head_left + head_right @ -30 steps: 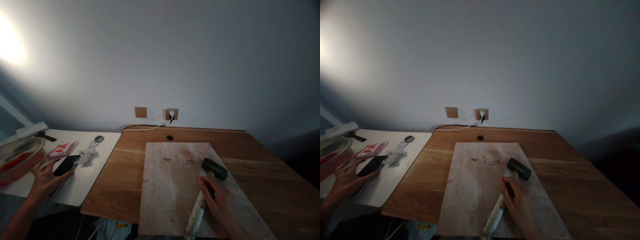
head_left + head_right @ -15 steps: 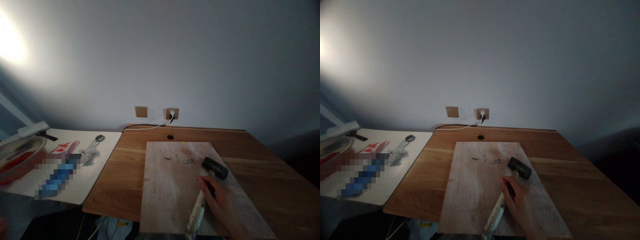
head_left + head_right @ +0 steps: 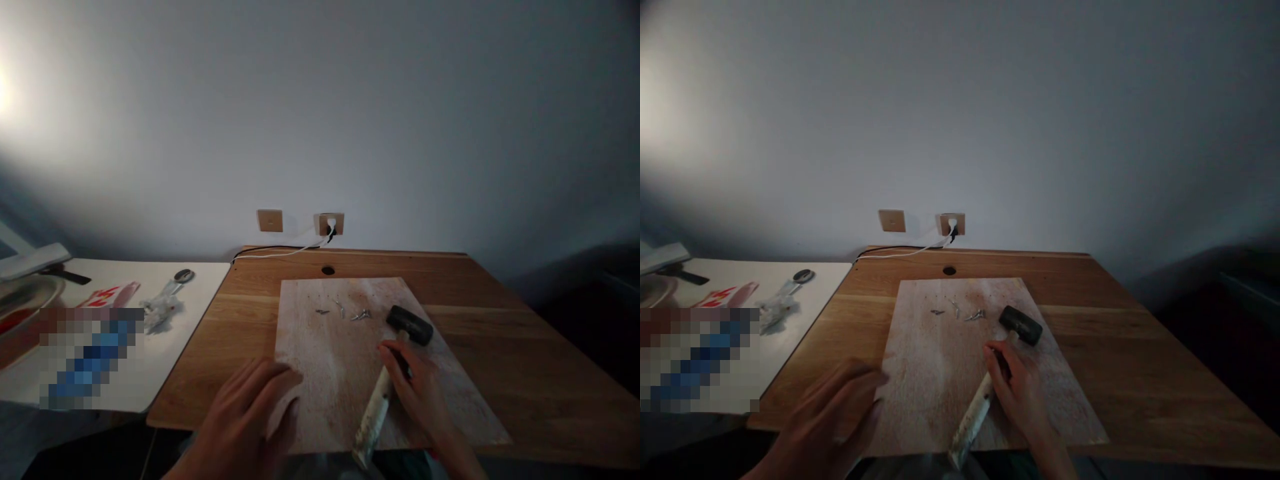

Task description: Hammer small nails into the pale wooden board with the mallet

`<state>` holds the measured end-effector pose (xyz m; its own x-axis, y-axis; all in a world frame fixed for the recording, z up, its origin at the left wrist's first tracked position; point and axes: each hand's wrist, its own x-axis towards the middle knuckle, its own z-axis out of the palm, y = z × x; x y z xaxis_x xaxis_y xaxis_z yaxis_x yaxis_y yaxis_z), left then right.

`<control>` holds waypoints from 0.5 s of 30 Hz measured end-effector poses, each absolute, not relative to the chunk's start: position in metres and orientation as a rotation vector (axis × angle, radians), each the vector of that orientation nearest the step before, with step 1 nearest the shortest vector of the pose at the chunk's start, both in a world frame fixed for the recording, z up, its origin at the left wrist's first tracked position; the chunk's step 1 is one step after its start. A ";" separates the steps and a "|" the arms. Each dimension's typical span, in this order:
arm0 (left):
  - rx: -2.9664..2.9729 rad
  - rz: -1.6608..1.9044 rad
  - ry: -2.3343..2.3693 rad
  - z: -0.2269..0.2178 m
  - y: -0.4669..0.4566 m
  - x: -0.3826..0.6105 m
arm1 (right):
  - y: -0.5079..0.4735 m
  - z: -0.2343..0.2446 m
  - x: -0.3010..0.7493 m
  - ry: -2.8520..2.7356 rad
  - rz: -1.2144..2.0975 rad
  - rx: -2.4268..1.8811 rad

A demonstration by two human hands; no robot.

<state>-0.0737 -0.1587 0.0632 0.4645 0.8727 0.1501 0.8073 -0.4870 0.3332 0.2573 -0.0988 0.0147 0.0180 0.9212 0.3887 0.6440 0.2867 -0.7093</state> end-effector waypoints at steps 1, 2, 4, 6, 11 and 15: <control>2.542 0.402 1.392 0.073 -0.129 -0.052 | -0.099 0.016 0.257 -1.706 0.414 -1.435; 2.594 0.338 1.317 0.081 -0.099 -0.034 | -0.099 0.017 0.256 -1.710 0.416 -1.432; 2.653 0.150 1.282 0.091 -0.047 -0.006 | -0.099 0.016 0.256 -1.723 0.408 -1.421; 2.667 0.037 1.352 0.088 -0.009 0.007 | -0.099 0.015 0.256 -1.738 0.378 -1.404; 2.627 -0.095 1.267 0.063 0.027 0.010 | -0.098 0.024 0.253 -1.777 0.160 -1.403; 2.645 -0.068 1.156 0.060 0.044 0.021 | -0.078 0.051 0.246 -1.857 0.003 -1.524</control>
